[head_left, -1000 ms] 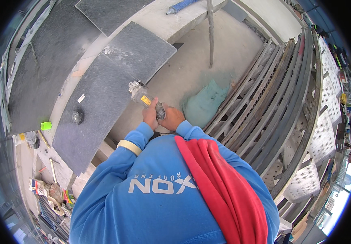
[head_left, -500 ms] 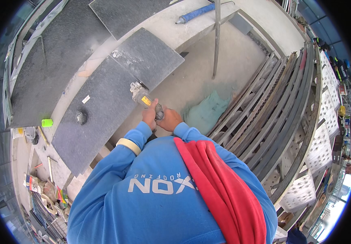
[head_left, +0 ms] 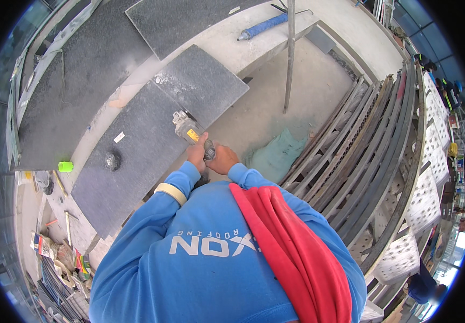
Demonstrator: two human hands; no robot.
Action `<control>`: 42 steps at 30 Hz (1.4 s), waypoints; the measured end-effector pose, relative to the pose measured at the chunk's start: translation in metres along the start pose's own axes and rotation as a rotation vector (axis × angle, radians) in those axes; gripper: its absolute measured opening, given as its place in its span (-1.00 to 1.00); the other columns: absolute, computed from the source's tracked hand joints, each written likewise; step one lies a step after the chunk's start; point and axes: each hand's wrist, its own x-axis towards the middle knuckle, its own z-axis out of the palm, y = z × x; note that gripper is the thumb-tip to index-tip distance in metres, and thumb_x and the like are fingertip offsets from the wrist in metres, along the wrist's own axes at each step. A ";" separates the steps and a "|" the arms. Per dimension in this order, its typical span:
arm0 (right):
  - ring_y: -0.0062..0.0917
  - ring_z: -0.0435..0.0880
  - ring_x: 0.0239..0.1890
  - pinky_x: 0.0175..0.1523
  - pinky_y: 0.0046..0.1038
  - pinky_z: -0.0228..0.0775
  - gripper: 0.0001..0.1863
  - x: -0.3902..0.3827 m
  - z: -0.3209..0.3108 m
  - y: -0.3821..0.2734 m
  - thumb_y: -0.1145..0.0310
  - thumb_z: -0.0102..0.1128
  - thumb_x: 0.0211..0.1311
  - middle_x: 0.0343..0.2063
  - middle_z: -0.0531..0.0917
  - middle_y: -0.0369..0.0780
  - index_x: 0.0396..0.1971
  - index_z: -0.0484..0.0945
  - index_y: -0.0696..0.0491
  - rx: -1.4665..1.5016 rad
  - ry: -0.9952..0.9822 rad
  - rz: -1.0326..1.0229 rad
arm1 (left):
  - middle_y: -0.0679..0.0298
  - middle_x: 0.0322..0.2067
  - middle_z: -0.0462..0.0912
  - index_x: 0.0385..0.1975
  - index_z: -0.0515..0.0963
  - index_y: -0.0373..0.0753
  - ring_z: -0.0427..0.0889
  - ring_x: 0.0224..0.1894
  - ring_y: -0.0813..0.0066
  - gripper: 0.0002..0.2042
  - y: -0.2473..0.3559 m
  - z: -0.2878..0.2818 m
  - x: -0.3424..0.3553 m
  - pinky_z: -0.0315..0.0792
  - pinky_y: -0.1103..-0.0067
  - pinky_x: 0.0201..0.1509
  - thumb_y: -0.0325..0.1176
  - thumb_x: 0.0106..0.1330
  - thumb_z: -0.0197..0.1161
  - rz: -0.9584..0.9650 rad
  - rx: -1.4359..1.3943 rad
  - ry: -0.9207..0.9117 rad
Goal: The person uses an angle grinder to cut a dark stone tile on a rooftop. They measure and mark the tile, cut it, then lift and fit the piece into a wall opening with a coworker's assistance.
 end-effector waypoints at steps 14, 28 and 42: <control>0.18 0.68 -0.15 -0.03 0.06 0.54 -0.36 0.018 0.006 -0.015 0.16 0.45 -0.06 -0.27 0.70 0.20 0.01 0.45 0.18 -0.020 0.030 0.010 | 0.15 -0.08 0.63 0.16 0.46 -0.46 0.66 -0.14 0.30 -0.38 0.021 -0.006 0.010 0.57 0.31 -0.01 -0.12 0.28 0.48 0.009 -0.015 -0.026; 0.13 0.70 -0.09 0.05 0.03 0.54 -0.38 0.031 0.008 -0.025 0.18 0.41 -0.05 -0.21 0.72 0.16 0.01 0.45 0.16 -0.046 0.012 0.032 | 0.16 -0.07 0.65 0.16 0.48 -0.42 0.67 -0.12 0.30 -0.40 0.033 -0.008 0.018 0.57 0.31 0.02 -0.12 0.27 0.49 0.040 -0.038 -0.044; 0.11 0.69 -0.05 0.08 0.02 0.54 -0.36 0.039 0.006 -0.033 0.16 0.44 -0.05 -0.17 0.71 0.16 0.02 0.46 0.16 -0.046 0.011 0.056 | 0.16 -0.05 0.66 0.19 0.47 -0.37 0.69 -0.11 0.28 -0.39 0.041 -0.012 0.031 0.58 0.30 0.02 -0.11 0.28 0.49 0.005 -0.024 -0.019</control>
